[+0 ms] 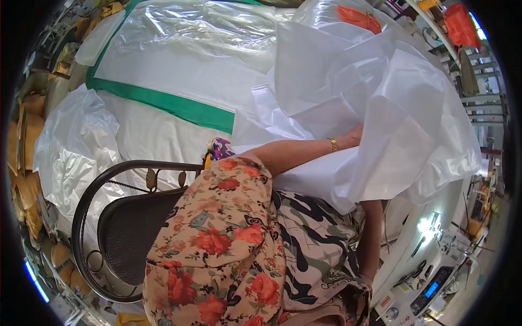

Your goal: Operating an industrial sewing machine to sew and finish large white plastic bags.

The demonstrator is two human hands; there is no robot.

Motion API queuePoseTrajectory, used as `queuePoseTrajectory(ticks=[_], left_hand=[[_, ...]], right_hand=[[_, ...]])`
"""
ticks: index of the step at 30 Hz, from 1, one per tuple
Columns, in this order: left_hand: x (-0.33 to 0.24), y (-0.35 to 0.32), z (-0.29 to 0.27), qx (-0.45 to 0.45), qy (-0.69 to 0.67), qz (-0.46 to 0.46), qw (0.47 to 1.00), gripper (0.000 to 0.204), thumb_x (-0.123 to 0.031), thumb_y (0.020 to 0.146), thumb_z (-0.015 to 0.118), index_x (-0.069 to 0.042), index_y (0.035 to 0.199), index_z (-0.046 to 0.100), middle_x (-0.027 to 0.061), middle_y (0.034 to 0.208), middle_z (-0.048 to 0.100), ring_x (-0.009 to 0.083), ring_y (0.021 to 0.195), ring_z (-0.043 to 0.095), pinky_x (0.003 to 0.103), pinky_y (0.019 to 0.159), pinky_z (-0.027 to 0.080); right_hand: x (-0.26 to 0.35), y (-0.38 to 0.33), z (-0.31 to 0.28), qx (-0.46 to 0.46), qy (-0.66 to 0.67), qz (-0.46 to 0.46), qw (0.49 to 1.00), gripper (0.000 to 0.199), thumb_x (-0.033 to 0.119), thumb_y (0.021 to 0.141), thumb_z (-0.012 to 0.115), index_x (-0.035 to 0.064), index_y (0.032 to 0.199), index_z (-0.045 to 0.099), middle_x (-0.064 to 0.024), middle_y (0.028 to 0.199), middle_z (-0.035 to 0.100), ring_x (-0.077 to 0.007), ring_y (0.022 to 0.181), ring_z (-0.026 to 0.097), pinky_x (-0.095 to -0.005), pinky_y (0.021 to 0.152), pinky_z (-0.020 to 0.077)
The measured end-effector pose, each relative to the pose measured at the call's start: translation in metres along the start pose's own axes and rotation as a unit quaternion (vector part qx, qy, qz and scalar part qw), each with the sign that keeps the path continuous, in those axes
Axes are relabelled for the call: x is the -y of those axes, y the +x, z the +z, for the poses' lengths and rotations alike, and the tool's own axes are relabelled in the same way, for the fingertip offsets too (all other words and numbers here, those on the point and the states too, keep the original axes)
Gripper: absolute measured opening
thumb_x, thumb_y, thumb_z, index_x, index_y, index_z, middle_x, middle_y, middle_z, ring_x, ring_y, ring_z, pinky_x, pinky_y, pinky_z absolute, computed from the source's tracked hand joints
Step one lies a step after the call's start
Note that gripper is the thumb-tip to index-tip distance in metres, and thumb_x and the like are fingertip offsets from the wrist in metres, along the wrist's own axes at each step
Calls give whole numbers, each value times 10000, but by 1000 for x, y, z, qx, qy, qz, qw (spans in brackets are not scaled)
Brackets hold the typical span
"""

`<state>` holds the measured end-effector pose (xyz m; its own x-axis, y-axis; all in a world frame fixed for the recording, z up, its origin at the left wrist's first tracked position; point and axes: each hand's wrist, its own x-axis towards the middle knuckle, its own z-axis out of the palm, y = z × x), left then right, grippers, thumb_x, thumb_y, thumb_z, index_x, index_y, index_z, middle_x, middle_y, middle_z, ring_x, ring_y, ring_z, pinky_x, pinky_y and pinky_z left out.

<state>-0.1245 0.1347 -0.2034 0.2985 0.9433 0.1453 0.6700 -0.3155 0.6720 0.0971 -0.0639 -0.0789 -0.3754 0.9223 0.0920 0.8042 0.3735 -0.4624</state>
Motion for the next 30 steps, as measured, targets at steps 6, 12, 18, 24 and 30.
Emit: queuePoseTrajectory(ticks=[6,12,18,24,30], left_hand=[[33,0,-30,-2,27,8,1000,442,-241,914,454,-102,1333,428,90,1221,531,232,1094,526,349,859,463],[97,-43,-80,19,133,-48,990,424,-286,898,479,-113,1285,470,88,1147,557,238,1028,549,363,825,473],[136,-111,-108,70,213,-155,962,412,-332,882,505,-124,1238,512,86,1074,584,244,962,573,378,790,483],[160,-100,-141,1,240,-166,956,405,-378,867,530,-135,1190,555,85,1001,610,250,896,596,392,756,492],[156,-40,-237,-172,268,-144,937,404,-423,851,556,-146,1143,597,83,928,637,256,830,620,407,722,502]], right_hand=[[65,43,-56,-17,111,37,993,473,223,852,661,62,1284,554,-173,1347,510,-341,1287,436,-431,1072,328],[55,34,-133,-184,123,106,969,455,347,912,611,80,1279,588,-132,1296,580,-273,1257,491,-393,1066,350],[-45,8,-137,-359,190,179,896,332,243,970,556,21,1205,632,-80,1174,651,-161,1133,567,-287,1000,408],[-114,-18,-137,-494,213,157,828,289,190,964,570,-21,1144,652,-105,1080,685,-152,1053,615,-267,973,436],[-129,-42,-121,-496,178,214,822,294,244,955,591,4,1104,673,-68,1018,705,-146,994,634,-267,930,457]])
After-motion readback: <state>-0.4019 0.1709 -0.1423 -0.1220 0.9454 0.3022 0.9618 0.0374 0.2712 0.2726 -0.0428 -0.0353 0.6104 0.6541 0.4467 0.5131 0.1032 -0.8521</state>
